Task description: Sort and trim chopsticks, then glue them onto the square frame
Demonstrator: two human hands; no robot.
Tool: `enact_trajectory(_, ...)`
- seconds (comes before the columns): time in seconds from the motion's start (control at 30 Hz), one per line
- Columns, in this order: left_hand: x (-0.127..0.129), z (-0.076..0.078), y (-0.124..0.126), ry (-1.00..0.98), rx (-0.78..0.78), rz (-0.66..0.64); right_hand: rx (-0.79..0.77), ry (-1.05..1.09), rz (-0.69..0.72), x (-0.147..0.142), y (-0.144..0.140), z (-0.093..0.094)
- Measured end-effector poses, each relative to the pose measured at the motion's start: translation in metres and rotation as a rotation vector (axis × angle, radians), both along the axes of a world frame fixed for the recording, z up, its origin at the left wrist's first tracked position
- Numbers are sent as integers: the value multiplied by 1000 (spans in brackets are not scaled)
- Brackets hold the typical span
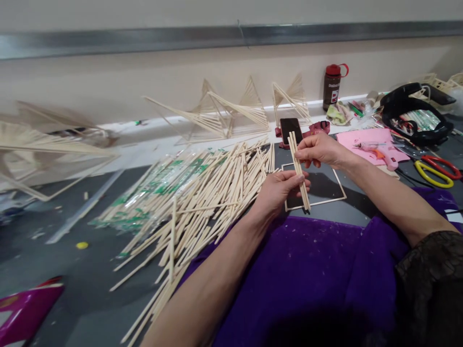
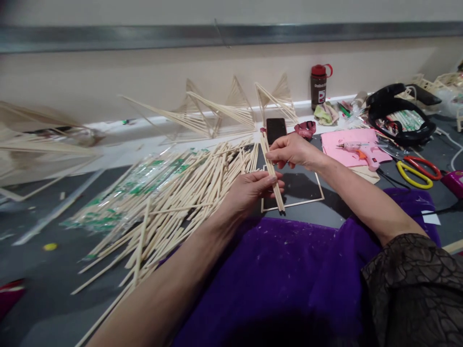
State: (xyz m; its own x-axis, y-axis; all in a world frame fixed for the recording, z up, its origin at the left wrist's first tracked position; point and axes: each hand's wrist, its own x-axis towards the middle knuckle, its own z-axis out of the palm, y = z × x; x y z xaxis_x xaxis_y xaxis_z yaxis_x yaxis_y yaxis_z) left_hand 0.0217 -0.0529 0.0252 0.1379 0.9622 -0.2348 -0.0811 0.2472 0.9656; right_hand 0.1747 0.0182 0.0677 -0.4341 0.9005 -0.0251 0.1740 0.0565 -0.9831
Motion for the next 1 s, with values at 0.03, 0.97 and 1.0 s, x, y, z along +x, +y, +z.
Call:
enact_trajectory(0.03, 0, 0, 0, 2, -2, -5, 2, -1, -2, 0, 0, -1)
enact_trajectory(0.97, -49, 38, 7, 211, 209, 253, 68, 244, -61, 3, 7, -1)
enact_trajectory(1.0, -51, 40, 5, 215, 200, 264, 65, 251, -69, 4, 8, 0)
